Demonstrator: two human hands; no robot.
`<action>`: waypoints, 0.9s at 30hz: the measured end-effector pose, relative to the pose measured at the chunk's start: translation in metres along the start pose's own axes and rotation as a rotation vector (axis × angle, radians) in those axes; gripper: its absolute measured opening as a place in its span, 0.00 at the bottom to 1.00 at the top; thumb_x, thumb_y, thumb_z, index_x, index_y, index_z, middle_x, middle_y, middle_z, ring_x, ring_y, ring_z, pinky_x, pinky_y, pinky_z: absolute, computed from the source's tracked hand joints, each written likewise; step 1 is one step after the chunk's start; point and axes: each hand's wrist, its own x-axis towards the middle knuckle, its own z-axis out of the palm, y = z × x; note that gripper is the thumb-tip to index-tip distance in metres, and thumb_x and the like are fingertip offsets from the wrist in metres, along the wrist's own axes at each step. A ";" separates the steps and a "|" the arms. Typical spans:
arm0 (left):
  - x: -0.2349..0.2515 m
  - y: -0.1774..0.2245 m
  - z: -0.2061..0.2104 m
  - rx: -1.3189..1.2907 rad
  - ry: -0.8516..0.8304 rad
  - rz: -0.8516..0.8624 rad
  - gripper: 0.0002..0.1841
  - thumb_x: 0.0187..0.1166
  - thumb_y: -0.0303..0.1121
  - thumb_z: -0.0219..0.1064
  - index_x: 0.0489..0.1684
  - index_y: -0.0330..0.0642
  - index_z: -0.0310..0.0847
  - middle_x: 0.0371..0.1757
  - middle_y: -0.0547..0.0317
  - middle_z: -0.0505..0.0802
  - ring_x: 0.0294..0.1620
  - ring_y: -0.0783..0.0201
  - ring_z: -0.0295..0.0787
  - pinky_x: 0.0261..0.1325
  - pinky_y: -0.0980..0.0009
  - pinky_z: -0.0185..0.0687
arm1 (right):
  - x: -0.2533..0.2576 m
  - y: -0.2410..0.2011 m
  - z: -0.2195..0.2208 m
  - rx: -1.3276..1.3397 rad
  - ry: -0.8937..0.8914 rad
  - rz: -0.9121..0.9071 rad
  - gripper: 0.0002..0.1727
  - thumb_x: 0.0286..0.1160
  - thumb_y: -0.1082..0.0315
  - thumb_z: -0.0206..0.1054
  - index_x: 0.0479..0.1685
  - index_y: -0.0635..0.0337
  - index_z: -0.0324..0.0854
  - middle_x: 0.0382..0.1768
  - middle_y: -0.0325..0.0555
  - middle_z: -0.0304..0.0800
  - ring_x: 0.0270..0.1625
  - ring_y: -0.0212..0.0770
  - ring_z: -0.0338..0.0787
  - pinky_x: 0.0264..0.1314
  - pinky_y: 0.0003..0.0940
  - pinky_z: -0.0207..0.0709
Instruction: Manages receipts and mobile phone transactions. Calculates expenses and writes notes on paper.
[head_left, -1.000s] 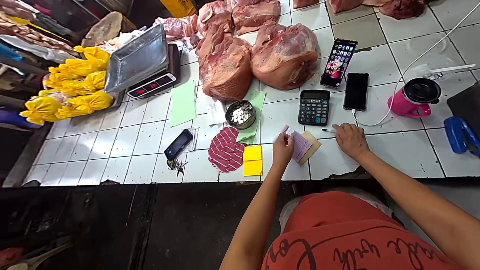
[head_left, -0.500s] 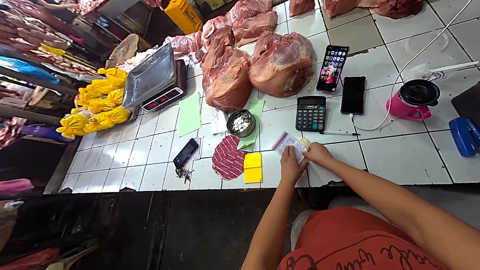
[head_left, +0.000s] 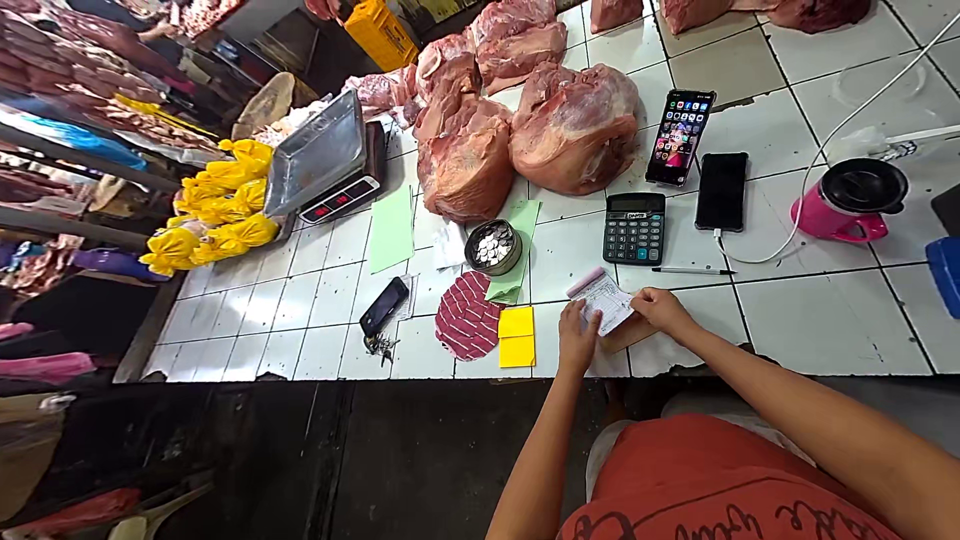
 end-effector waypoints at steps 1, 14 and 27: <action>0.000 -0.002 0.000 -0.082 0.066 -0.052 0.27 0.90 0.37 0.56 0.78 0.20 0.69 0.80 0.23 0.73 0.84 0.36 0.67 0.86 0.48 0.60 | -0.001 0.002 -0.001 0.014 0.008 -0.004 0.16 0.86 0.63 0.60 0.48 0.71 0.82 0.45 0.61 0.86 0.49 0.51 0.86 0.58 0.51 0.77; 0.066 0.017 -0.006 -0.604 -0.290 -0.472 0.22 0.87 0.37 0.64 0.70 0.29 0.73 0.58 0.40 0.90 0.55 0.55 0.91 0.61 0.57 0.86 | -0.011 0.027 -0.004 -0.385 -0.178 -0.392 0.13 0.77 0.69 0.64 0.34 0.75 0.79 0.45 0.64 0.81 0.50 0.55 0.82 0.57 0.49 0.73; 0.090 0.029 -0.038 -0.359 -0.857 -0.430 0.16 0.94 0.43 0.48 0.59 0.43 0.76 0.37 0.63 0.90 0.36 0.70 0.89 0.45 0.70 0.87 | -0.015 0.014 -0.013 -0.923 -0.194 -0.452 0.17 0.80 0.62 0.66 0.57 0.65 0.88 0.89 0.62 0.61 0.91 0.67 0.58 0.83 0.73 0.51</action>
